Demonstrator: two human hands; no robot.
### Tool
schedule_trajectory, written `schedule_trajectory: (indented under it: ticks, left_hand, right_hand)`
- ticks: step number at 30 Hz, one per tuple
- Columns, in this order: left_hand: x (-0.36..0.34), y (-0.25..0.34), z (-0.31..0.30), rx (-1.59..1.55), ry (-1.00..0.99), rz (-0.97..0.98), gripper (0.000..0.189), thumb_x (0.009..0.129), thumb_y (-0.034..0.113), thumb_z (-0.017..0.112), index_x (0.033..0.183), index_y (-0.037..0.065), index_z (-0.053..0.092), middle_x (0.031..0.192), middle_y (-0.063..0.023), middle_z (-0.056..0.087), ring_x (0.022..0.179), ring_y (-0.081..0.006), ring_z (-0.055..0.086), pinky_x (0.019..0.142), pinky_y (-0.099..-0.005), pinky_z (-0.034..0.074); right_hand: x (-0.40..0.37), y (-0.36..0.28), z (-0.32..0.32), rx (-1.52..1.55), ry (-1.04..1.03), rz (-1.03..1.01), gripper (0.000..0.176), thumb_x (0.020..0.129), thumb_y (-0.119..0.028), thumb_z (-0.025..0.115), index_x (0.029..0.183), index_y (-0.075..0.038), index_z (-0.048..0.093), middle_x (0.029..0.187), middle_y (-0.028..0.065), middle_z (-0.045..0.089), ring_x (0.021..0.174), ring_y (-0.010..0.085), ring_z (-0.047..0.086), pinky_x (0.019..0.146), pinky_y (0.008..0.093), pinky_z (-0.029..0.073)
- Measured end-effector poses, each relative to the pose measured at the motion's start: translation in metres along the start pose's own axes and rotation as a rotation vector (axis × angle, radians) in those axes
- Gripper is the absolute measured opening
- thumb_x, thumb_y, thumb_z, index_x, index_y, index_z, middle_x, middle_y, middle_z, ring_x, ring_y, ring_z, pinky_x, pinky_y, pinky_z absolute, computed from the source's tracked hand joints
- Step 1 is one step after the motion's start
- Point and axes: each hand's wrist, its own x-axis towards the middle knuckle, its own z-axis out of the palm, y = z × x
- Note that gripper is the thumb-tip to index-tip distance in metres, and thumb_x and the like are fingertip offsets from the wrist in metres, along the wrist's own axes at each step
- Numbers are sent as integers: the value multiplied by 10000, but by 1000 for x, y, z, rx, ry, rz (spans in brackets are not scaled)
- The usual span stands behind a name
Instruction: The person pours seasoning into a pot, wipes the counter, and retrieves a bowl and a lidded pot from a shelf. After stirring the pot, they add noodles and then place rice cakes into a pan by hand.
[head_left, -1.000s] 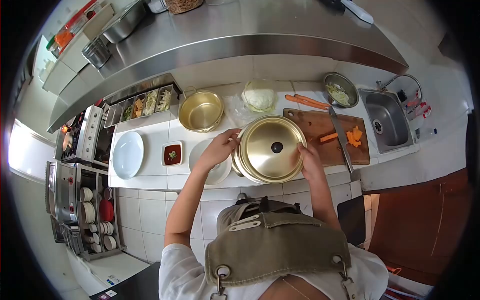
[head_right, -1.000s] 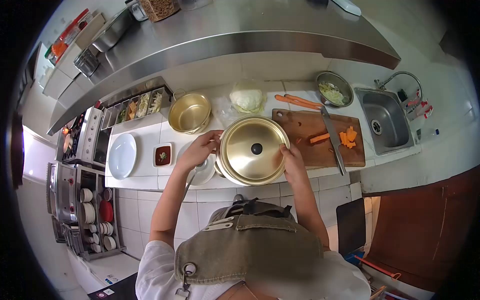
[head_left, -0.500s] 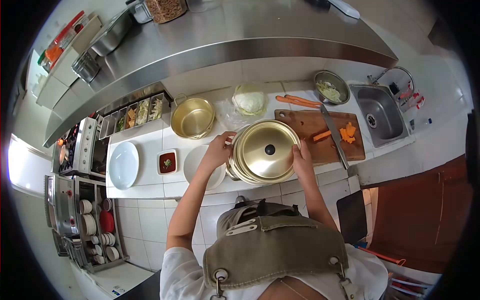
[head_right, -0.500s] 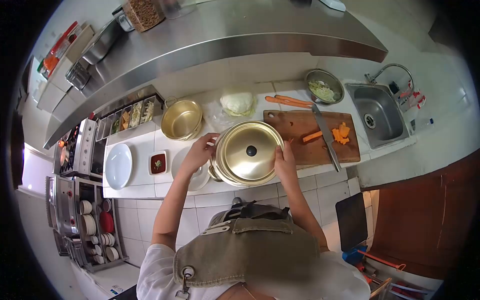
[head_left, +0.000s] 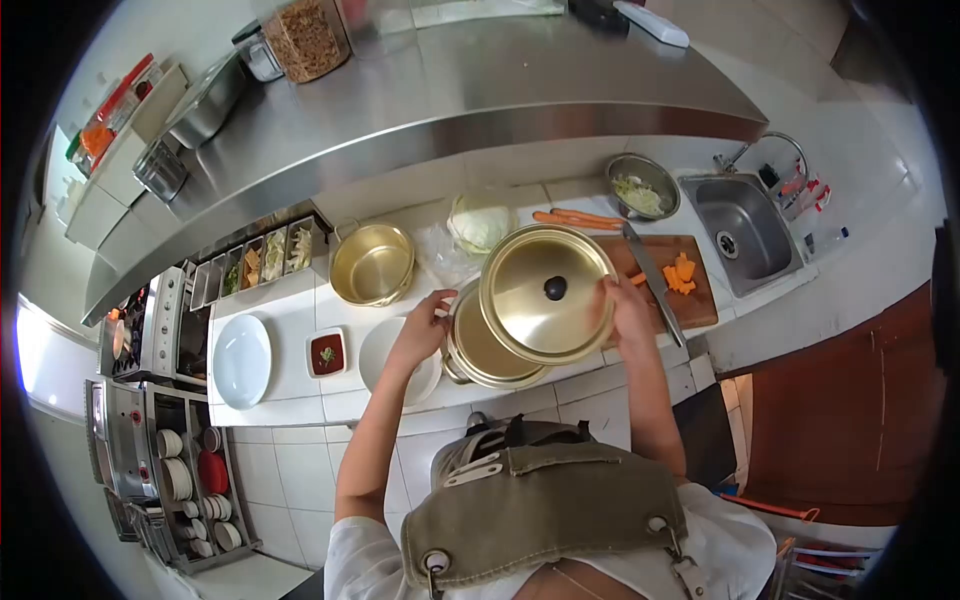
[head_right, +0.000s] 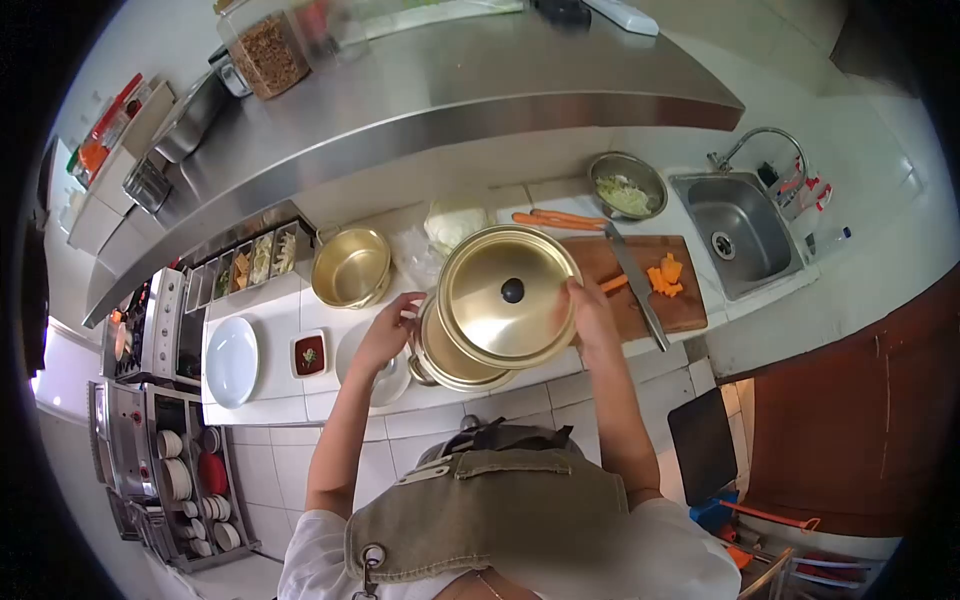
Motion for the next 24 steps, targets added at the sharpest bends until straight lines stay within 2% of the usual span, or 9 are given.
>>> schedule_trajectory:
  ticks: [1, 3, 4, 7, 13, 17, 18, 19, 24]
  left_hand:
    - [-1, -1, 0, 3, 7, 12, 415, 821, 12, 458, 1234, 52, 467, 979, -110, 547, 756, -142, 554, 690, -266, 450]
    - [-4, 1, 0, 17, 19, -14, 425, 825, 22, 453, 1249, 53, 448, 995, -119, 550, 806, -160, 562, 734, -284, 454]
    - [-6, 1, -3, 24, -1, -15, 423, 842, 48, 470, 1263, 63, 431, 1000, -113, 554, 832, -163, 566, 762, -292, 453]
    - [-17, 12, -14, 68, 22, 45, 401, 855, 104, 521, 1244, 48, 439, 999, -155, 582, 783, -210, 604, 711, -315, 472]
    - [-34, 28, -27, 69, 43, 37, 409, 866, 156, 538, 1249, 54, 438, 1051, -137, 567, 847, -204, 593, 756, -308, 465]
    - [-40, 31, -27, 50, 77, 47, 431, 859, 180, 558, 1254, 55, 438, 1072, -137, 554, 869, -213, 580, 766, -315, 462]
    - [-42, 32, -27, 61, 88, 50, 433, 863, 204, 557, 1259, 72, 440, 1081, -122, 553, 897, -206, 572, 786, -314, 452]
    - [-44, 33, -27, 73, 96, 54, 436, 867, 228, 557, 1263, 89, 442, 1090, -107, 552, 924, -200, 564, 807, -312, 442]
    - [-59, 32, -33, 54, 123, 49, 436, 864, 192, 566, 1264, 78, 436, 1097, -100, 547, 939, -208, 562, 801, -315, 450]
  right_hand:
    - [0, -13, -6, 2, -5, -13, 311, 927, -177, 443, 1154, 26, 502, 1083, 81, 573, 994, 142, 537, 857, 267, 412]
    - [-2, -39, -21, 185, -332, -30, 347, 895, -135, 461, 1188, 50, 476, 1126, 114, 563, 1033, 151, 531, 892, 271, 406]
    - [-4, -57, -27, 198, -397, -59, 377, 868, -110, 461, 1204, 60, 457, 1141, 131, 551, 1051, 164, 525, 909, 279, 398]
    - [-32, -126, -9, 352, -616, -200, 491, 791, -54, 447, 1258, 83, 386, 1200, 176, 507, 1109, 210, 502, 963, 290, 364]
    - [-60, -200, 33, 349, -398, -579, 481, 780, -23, 431, 1252, 59, 392, 1191, 173, 507, 1088, 216, 518, 948, 290, 398]
    - [-60, -197, 87, 214, -469, -573, 457, 883, -108, 436, 1322, -47, 322, 1107, 135, 555, 965, 167, 574, 845, 285, 462]
    - [-54, -192, 100, 200, -451, -568, 408, 916, -137, 442, 1307, -104, 329, 1044, 98, 577, 834, 119, 591, 659, 258, 500]
    - [-55, -191, 112, 169, -488, -519, 336, 912, -190, 486, 1214, -133, 351, 839, 31, 543, 585, 83, 486, 445, 232, 400]
    - [-50, -173, 147, 176, -598, -462, 241, 928, -284, 492, 1045, -96, 395, 812, 49, 532, 562, 106, 502, 464, 243, 424]
